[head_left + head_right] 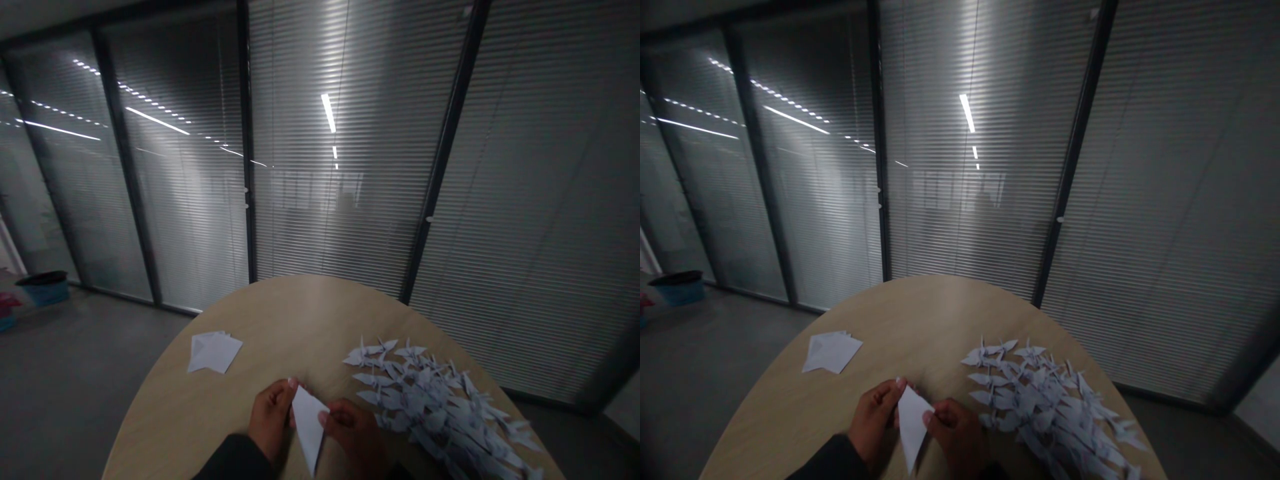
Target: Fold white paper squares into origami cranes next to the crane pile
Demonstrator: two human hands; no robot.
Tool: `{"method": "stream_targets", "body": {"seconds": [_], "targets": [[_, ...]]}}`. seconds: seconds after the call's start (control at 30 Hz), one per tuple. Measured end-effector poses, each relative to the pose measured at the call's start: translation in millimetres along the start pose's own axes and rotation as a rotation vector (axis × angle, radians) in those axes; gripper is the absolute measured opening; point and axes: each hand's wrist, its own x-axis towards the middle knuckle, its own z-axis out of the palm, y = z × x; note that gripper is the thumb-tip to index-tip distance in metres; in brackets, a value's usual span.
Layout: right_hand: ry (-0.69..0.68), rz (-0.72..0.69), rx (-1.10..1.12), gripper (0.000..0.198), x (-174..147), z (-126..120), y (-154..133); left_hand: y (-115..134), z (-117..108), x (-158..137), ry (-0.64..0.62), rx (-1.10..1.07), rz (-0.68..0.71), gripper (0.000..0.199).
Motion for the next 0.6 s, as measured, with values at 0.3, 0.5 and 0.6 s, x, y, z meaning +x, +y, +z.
{"method": "stream_targets", "body": {"seconds": [0.3,0.5,0.6], "targets": [[0.001,0.033,0.002,0.023,-1.8,0.7,-3.5,2.6,-1.7,-0.5,0.062,0.016,0.012,0.049],[-0.047,0.018,-0.006,0.023,-4.5,0.0,-8.7,2.4,-2.4,-1.4,0.119,0.016,0.038,0.052],[-0.075,0.025,-0.009,0.022,-4.6,-0.2,-8.9,2.7,-3.6,-1.8,0.135,0.027,0.031,0.053]]}}
